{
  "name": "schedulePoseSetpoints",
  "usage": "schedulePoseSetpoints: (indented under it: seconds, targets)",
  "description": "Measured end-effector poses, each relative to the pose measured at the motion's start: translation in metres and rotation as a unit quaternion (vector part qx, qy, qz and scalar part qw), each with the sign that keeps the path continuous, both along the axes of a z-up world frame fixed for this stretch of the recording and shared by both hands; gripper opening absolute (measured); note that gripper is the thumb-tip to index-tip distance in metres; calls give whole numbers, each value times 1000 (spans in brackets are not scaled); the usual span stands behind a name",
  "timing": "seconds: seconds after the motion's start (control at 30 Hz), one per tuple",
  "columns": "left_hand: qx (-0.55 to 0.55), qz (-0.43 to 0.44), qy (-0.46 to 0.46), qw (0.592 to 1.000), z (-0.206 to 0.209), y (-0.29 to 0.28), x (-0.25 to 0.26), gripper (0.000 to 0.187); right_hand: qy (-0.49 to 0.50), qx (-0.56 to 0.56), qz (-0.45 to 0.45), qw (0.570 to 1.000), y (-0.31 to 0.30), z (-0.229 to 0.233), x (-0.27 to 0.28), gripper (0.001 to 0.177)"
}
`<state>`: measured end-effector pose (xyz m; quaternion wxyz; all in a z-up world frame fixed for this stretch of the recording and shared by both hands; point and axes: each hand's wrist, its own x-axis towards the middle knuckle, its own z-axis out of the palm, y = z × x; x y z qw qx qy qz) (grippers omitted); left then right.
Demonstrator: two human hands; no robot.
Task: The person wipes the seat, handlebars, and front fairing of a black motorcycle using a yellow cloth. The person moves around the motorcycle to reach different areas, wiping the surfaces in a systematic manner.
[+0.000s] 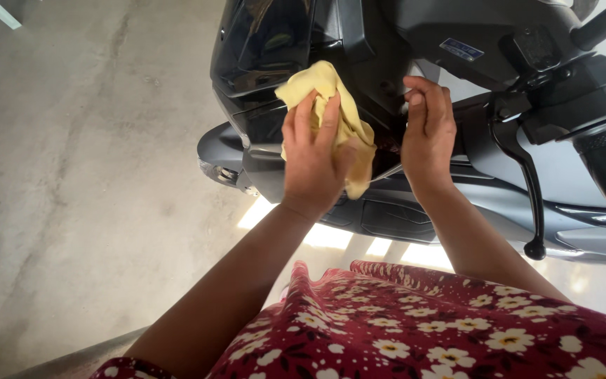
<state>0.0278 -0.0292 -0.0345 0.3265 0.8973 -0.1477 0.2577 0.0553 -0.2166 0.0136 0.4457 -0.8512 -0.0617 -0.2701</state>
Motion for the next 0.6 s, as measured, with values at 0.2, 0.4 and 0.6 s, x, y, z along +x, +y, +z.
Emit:
schedulePoseSetpoints:
  seconds: [0.2, 0.4, 0.6]
  targets:
    - [47, -13, -14, 999, 23, 22, 0, 93, -62, -60, -20, 996, 8, -6, 2, 25]
    - [-14, 12, -10, 1000, 19, 23, -3, 82, -71, -41, -2, 997, 5, -12, 3, 24]
    - [40, -98, -59, 993, 55, -10, 3, 77, -115, -88, -8, 989, -3, -28, 12, 25]
